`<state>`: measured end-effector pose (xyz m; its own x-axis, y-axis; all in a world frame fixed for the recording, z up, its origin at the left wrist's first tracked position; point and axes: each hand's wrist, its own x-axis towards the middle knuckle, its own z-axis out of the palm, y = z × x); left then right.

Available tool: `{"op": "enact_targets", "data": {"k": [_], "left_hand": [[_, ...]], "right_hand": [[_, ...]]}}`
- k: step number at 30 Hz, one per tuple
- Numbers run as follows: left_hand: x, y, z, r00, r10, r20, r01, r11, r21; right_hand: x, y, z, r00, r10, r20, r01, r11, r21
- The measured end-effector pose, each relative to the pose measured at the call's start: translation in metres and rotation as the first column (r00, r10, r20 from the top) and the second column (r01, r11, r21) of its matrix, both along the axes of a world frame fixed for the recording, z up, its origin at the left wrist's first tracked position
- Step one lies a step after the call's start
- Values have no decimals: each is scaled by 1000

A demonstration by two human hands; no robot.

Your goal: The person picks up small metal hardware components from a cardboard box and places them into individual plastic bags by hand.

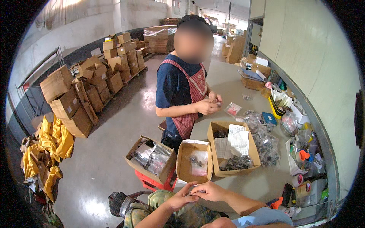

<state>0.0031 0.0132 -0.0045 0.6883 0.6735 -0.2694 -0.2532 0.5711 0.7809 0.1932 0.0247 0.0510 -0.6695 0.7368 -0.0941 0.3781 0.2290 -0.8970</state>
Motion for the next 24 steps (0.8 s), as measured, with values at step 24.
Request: {"op": "enact_targets", "data": {"k": [24], "left_hand": [[-5,-13,-15,943,-75,325,67,997,36]], "right_hand": [[-13,5,-3,968,160,-195,-107,960,258]]}}
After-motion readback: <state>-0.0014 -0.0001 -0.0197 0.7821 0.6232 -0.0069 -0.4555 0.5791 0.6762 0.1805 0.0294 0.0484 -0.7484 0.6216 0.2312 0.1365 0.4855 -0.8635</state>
